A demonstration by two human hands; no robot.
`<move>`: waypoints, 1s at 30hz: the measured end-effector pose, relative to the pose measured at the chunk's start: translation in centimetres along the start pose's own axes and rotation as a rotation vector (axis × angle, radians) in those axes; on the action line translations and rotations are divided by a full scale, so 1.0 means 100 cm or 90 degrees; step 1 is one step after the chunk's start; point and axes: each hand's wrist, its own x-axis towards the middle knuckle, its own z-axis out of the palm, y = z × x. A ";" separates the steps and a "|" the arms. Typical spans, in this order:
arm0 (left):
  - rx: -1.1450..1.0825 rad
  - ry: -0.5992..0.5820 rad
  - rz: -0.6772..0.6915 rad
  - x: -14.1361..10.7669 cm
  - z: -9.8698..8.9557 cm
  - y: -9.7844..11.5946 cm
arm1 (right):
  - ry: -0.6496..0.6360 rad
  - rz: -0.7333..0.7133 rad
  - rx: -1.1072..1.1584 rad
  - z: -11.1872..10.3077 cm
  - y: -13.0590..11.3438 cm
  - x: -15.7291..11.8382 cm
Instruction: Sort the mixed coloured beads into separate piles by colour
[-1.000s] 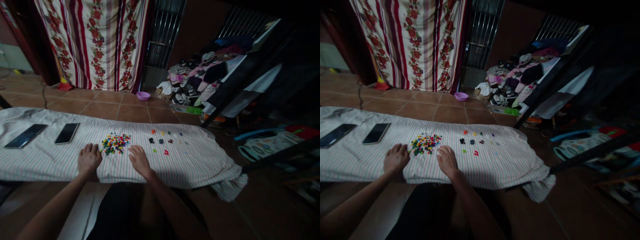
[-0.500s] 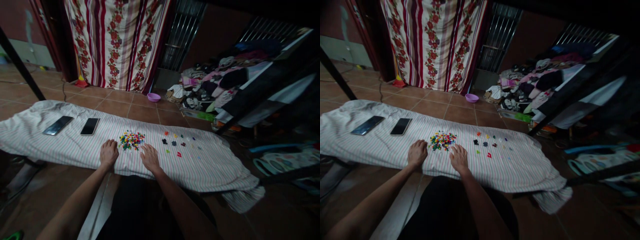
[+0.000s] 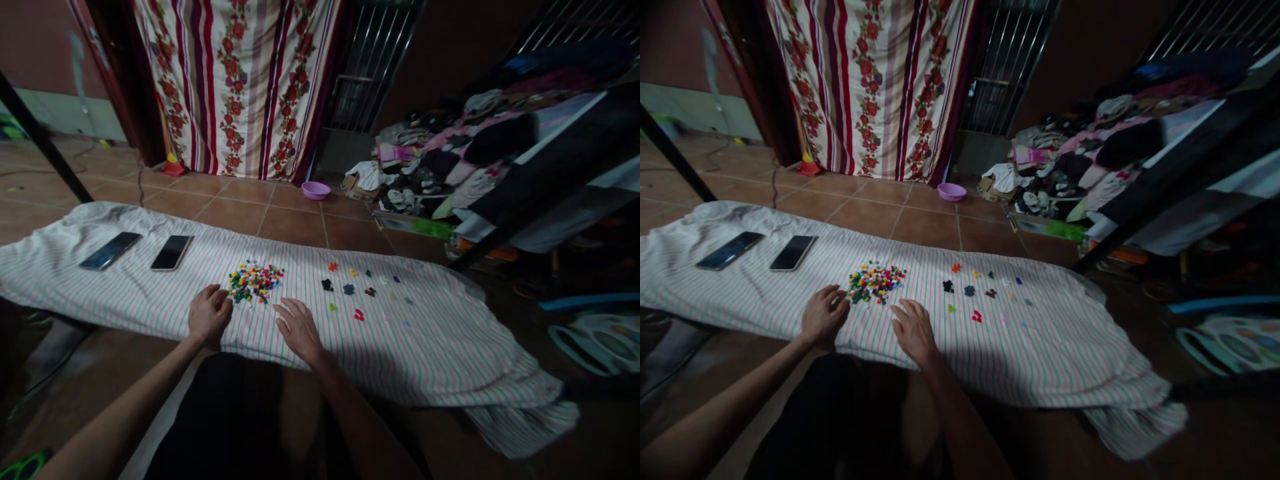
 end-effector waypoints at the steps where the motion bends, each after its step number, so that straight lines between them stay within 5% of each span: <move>1: 0.011 -0.007 -0.006 0.001 0.000 0.002 | -0.009 0.001 -0.004 -0.001 -0.002 0.003; 9: 0.070 -0.097 -0.055 0.021 -0.001 0.021 | -0.038 -0.002 0.046 -0.001 -0.011 0.029; 16: 0.021 -0.026 -0.103 0.013 0.016 0.037 | -0.036 -0.049 0.108 0.005 -0.003 0.034; 24: -0.095 0.113 0.021 -0.012 0.015 0.046 | -0.044 -0.043 0.149 -0.001 0.002 0.035; 30: -0.043 -0.021 0.158 -0.021 0.009 0.079 | -0.059 -0.061 0.169 -0.006 0.006 0.032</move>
